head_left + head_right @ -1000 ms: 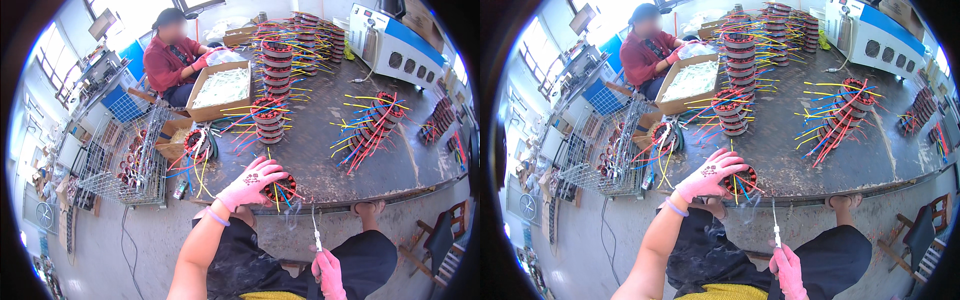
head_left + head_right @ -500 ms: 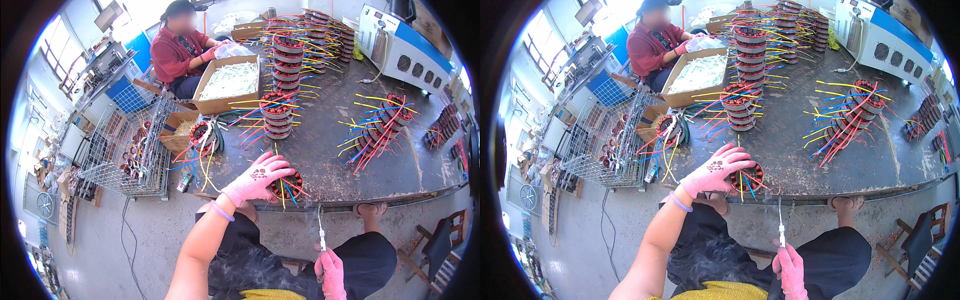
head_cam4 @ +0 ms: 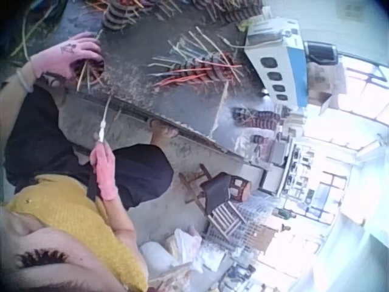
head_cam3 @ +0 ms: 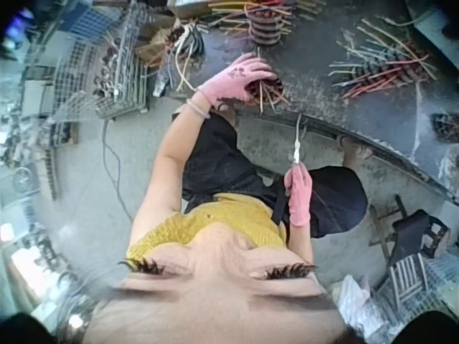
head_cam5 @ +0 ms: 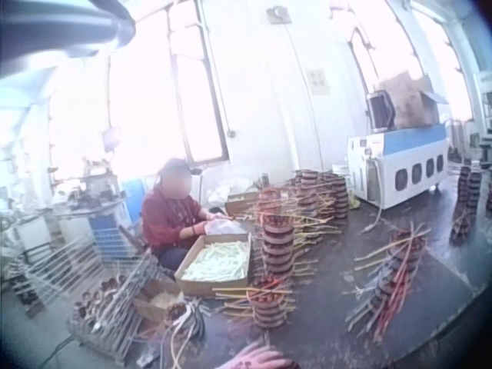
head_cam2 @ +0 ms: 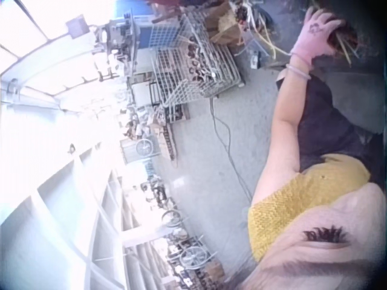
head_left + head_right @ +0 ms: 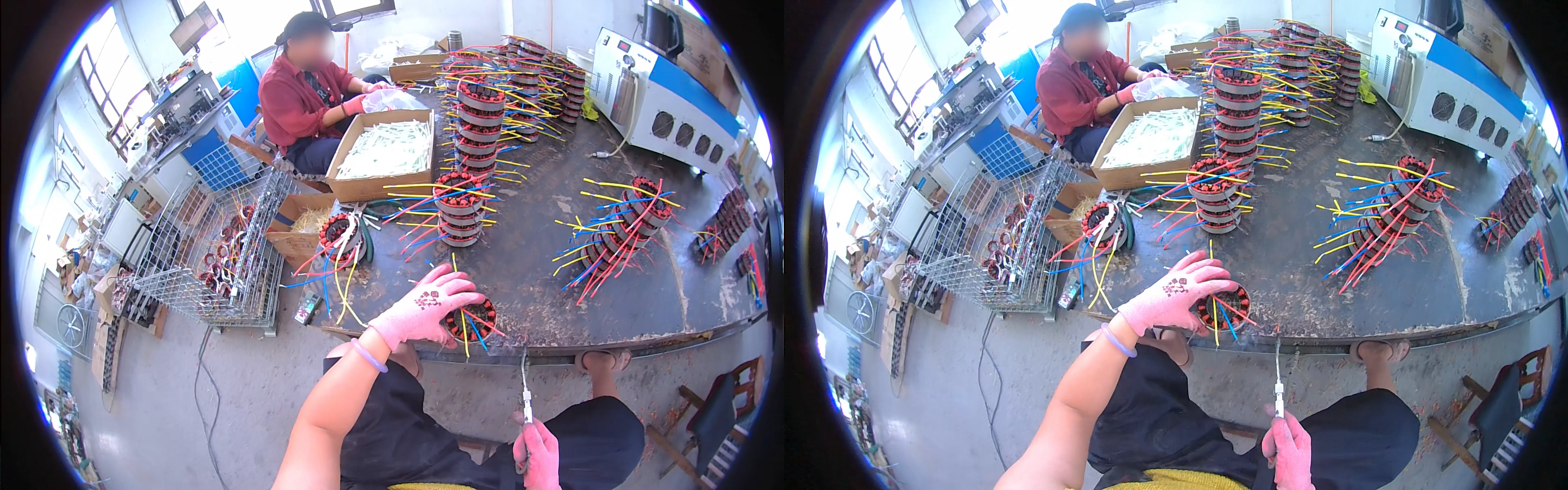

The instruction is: The person uses a small lighter to heat and fuse the ends of various colored wires on a component.

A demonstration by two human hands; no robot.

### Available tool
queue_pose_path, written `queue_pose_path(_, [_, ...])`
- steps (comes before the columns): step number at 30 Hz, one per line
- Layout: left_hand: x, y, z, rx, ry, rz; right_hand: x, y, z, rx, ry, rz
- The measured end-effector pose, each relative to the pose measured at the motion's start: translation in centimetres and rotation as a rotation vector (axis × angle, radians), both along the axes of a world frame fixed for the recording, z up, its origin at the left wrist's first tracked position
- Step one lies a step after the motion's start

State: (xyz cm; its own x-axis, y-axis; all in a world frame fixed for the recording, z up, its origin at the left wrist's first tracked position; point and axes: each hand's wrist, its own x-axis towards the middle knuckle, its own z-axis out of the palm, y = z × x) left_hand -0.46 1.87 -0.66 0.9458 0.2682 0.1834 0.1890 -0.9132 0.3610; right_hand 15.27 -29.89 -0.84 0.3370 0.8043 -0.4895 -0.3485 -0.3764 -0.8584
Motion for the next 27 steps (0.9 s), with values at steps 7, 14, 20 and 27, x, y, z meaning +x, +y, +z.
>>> queue_pose_path(7, [1.3, -1.0, 0.5, -0.034, -0.06, 0.042, 1.4, -2.1, -2.2, 0.078, 0.132, -0.057])
queue_pose_path(14, [2.1, -2.6, 0.7, -0.085, -0.047, 0.212, 3.7, -4.5, 0.2, 0.095, 0.185, -0.137])
queue_pose_path(20, [4.4, -6.7, 8.0, -0.107, -0.134, 0.137, 6.2, -6.6, -0.9, 0.145, 0.109, -0.225])
queue_pose_path(27, [5.0, -8.6, 9.8, -0.401, -0.173, 0.096, 6.5, -7.1, -1.5, 0.19, 0.102, -0.258])
